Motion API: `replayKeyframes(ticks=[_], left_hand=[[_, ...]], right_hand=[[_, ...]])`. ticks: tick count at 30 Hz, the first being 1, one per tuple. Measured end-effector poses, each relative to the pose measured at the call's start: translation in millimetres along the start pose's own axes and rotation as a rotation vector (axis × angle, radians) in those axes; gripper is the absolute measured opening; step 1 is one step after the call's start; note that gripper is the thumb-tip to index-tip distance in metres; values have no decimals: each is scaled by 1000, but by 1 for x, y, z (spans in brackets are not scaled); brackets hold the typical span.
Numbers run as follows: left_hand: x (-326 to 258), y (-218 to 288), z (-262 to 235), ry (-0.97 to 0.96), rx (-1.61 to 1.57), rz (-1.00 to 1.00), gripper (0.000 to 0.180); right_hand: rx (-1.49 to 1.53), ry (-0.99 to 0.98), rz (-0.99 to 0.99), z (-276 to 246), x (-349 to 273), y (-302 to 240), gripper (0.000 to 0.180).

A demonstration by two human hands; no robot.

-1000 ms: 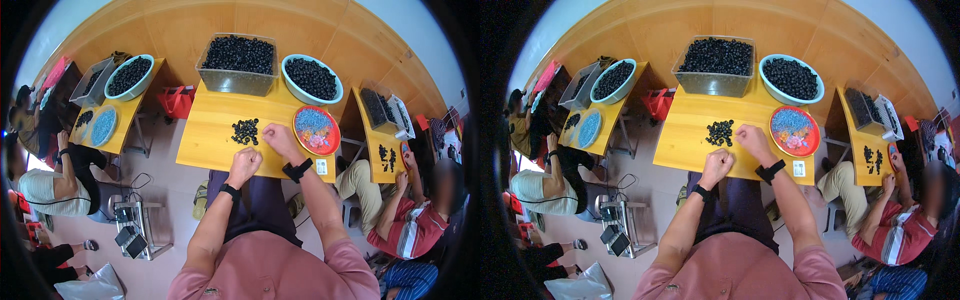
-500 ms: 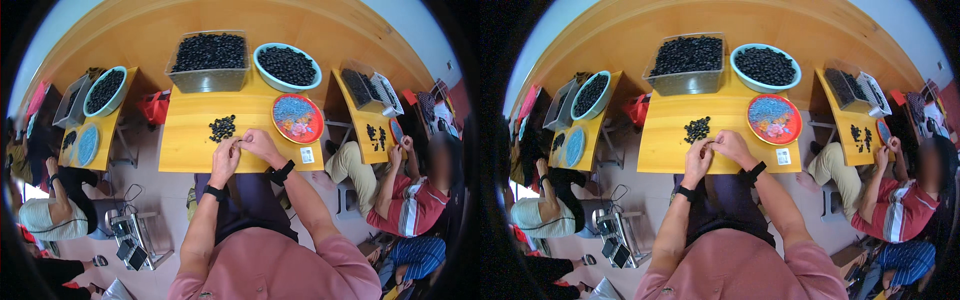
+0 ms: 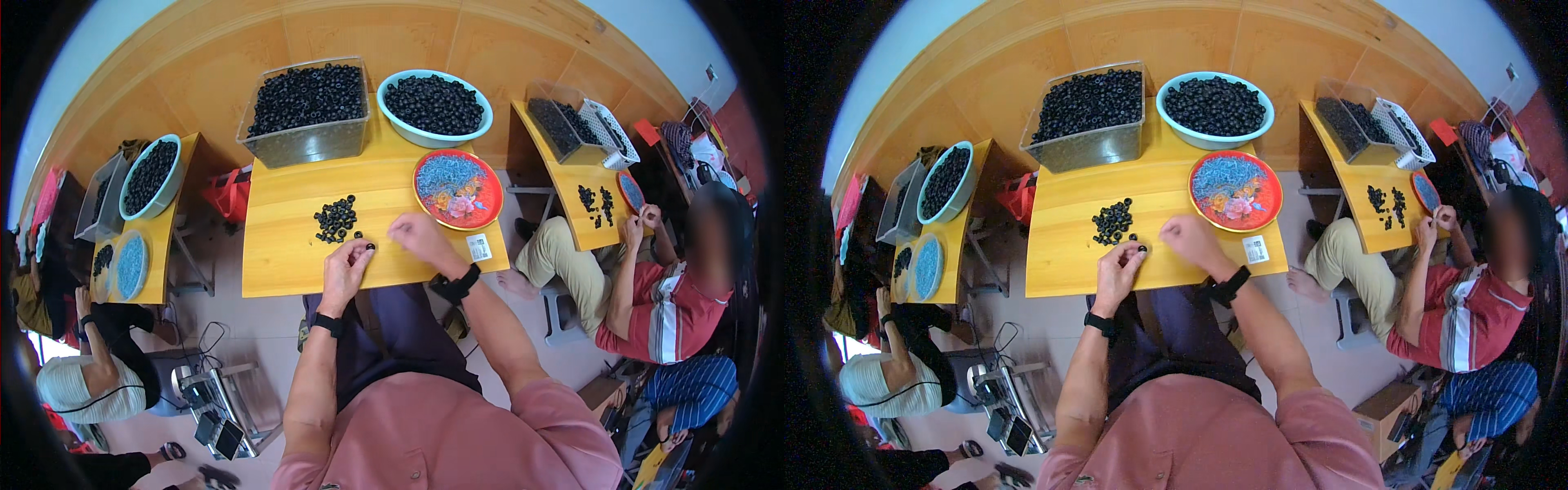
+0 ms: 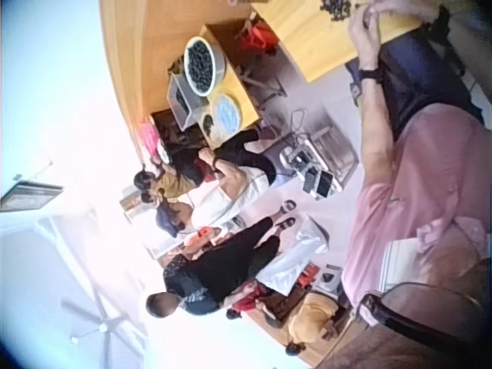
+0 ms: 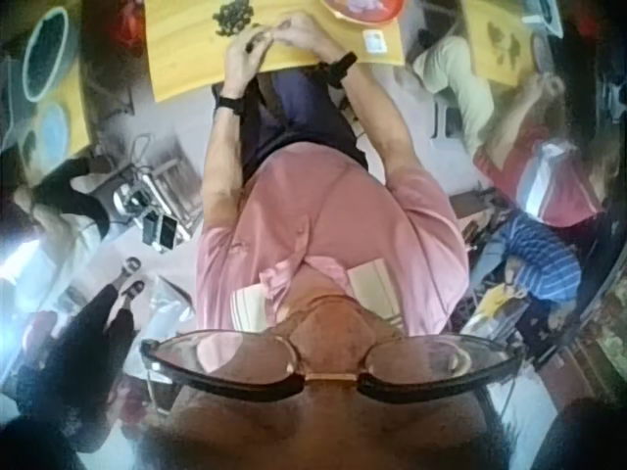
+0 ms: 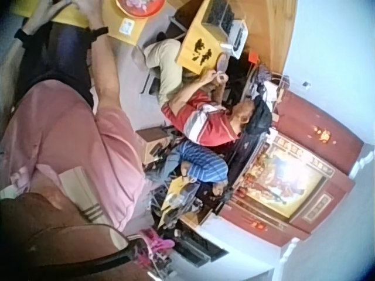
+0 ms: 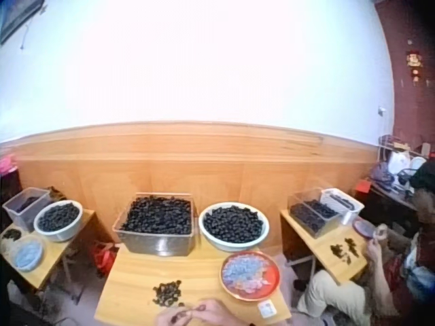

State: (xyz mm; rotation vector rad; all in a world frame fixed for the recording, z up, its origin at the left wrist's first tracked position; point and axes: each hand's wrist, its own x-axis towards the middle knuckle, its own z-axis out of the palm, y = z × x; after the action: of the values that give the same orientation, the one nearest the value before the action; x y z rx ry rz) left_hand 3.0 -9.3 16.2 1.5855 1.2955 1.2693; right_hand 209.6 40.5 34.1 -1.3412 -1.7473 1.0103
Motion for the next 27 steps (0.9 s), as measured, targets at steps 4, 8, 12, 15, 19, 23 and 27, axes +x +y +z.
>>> replayKeyframes(ticks=[4, 8, 12, 15, 19, 23, 27], left_hand=[[-1, -4, -2, 29, 4, 3, 20], [0, -3, -2, 8, 24, 1, 20], [-1, -5, -4, -6, 47, -3, 19], [0, -2, 0, -10, 25, 13, 19], [-1, -6, -3, -8, 41, 2, 19], [0, -5, -2, 12, 64, 3, 20], [-1, -7, -1, 13, 10, -23, 19]], right_hand=[[-486, 375, 89, -63, 15, -16, 13], [-715, 346, 211, -103, 28, 3, 13], [-756, 235, 273, -103, 32, 4, 14], [-851, 283, 269, -99, 36, 19, 15], [-885, 284, 257, -91, 38, 19, 17], [-892, 288, 250, -93, 34, 7, 19], [-652, 310, 182, -105, 27, -1, 14]])
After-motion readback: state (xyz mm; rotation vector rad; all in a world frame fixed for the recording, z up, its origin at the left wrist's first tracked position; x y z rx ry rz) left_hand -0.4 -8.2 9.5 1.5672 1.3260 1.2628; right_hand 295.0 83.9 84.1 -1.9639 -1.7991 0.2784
